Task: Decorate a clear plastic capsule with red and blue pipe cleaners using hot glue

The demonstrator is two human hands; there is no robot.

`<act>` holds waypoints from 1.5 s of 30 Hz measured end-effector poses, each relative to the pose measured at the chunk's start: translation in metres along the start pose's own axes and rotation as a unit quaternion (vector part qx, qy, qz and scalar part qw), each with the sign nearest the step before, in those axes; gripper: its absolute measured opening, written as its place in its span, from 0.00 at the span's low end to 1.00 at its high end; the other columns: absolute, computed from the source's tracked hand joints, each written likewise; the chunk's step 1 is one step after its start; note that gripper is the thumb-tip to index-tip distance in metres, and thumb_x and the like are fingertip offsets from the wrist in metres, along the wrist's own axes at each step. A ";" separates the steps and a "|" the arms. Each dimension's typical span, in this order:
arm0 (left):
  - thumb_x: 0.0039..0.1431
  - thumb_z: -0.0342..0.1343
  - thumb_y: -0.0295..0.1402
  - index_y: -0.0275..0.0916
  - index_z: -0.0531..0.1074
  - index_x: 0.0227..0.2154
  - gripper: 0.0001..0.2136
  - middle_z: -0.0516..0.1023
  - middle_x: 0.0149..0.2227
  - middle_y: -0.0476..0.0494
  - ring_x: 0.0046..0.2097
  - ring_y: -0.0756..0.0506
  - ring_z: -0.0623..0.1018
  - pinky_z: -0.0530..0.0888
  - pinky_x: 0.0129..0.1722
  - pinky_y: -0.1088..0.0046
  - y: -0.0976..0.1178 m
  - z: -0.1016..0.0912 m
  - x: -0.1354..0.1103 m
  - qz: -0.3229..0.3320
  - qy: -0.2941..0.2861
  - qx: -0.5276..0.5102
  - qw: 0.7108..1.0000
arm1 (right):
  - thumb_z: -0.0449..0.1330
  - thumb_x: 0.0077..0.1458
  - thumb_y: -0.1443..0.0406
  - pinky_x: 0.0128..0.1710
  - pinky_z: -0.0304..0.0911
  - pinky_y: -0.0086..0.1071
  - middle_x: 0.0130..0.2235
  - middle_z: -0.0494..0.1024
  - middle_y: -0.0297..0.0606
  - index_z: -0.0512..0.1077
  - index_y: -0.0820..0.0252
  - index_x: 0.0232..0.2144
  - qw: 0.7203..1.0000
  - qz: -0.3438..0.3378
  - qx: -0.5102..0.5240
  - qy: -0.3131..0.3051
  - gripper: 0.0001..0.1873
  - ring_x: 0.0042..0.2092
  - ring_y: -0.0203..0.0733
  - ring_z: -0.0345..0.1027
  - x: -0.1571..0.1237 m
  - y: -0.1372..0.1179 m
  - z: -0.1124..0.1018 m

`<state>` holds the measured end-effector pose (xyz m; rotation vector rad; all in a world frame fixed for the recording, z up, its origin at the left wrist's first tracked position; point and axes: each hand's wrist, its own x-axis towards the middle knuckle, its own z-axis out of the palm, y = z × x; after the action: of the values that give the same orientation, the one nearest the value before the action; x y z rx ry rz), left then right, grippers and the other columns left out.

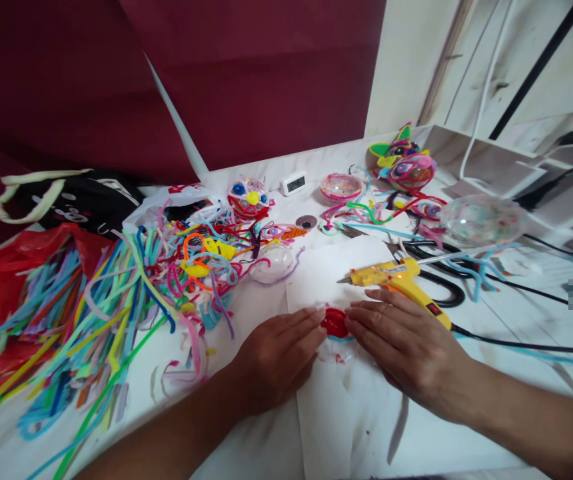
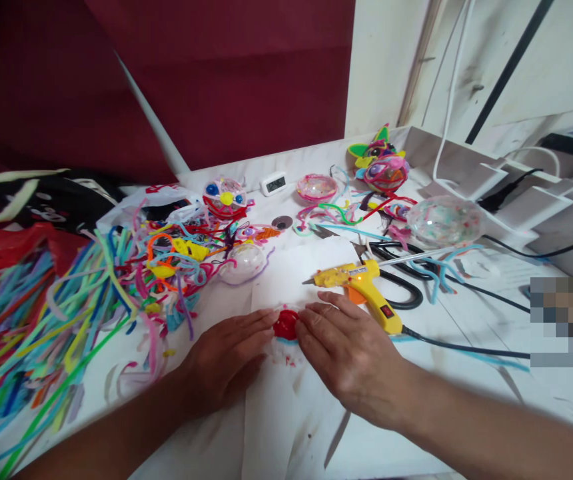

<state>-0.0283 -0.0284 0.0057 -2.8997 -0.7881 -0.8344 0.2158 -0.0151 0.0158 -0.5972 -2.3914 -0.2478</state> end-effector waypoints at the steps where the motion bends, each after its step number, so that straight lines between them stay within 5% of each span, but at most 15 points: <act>1: 0.58 0.52 0.24 0.28 0.64 0.52 0.18 0.69 0.55 0.30 0.61 0.41 0.65 0.71 0.55 0.60 0.000 0.000 0.000 -0.001 -0.002 0.003 1.000 | 0.52 0.59 0.74 0.53 0.62 0.46 0.40 0.79 0.47 0.73 0.72 0.40 1.000 -0.001 -0.001 0.000 0.11 0.45 0.45 0.71 0.000 0.000 0.000; 30: 0.58 0.51 0.25 0.29 0.65 0.53 0.20 0.66 0.57 0.27 0.62 0.36 0.62 0.71 0.54 0.55 0.000 -0.002 0.000 0.012 -0.052 0.023 0.998 | 0.51 0.58 0.75 0.48 0.67 0.47 0.41 0.77 0.51 0.72 0.76 0.42 0.999 0.006 0.005 -0.038 0.13 0.47 0.51 0.68 0.002 -0.010 0.007; 45: 0.58 0.50 0.25 0.28 0.65 0.53 0.19 0.66 0.58 0.27 0.63 0.36 0.61 0.71 0.55 0.56 0.003 -0.004 0.002 0.023 -0.051 0.041 0.998 | 0.45 0.61 0.75 0.47 0.70 0.47 0.51 0.74 0.54 0.68 0.77 0.50 0.996 -0.026 -0.052 -0.063 0.19 0.51 0.55 0.68 -0.001 -0.015 0.002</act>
<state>-0.0275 -0.0309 0.0109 -2.8954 -0.7401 -0.6400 0.2078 -0.0273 0.0132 -0.6154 -2.5307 -0.3697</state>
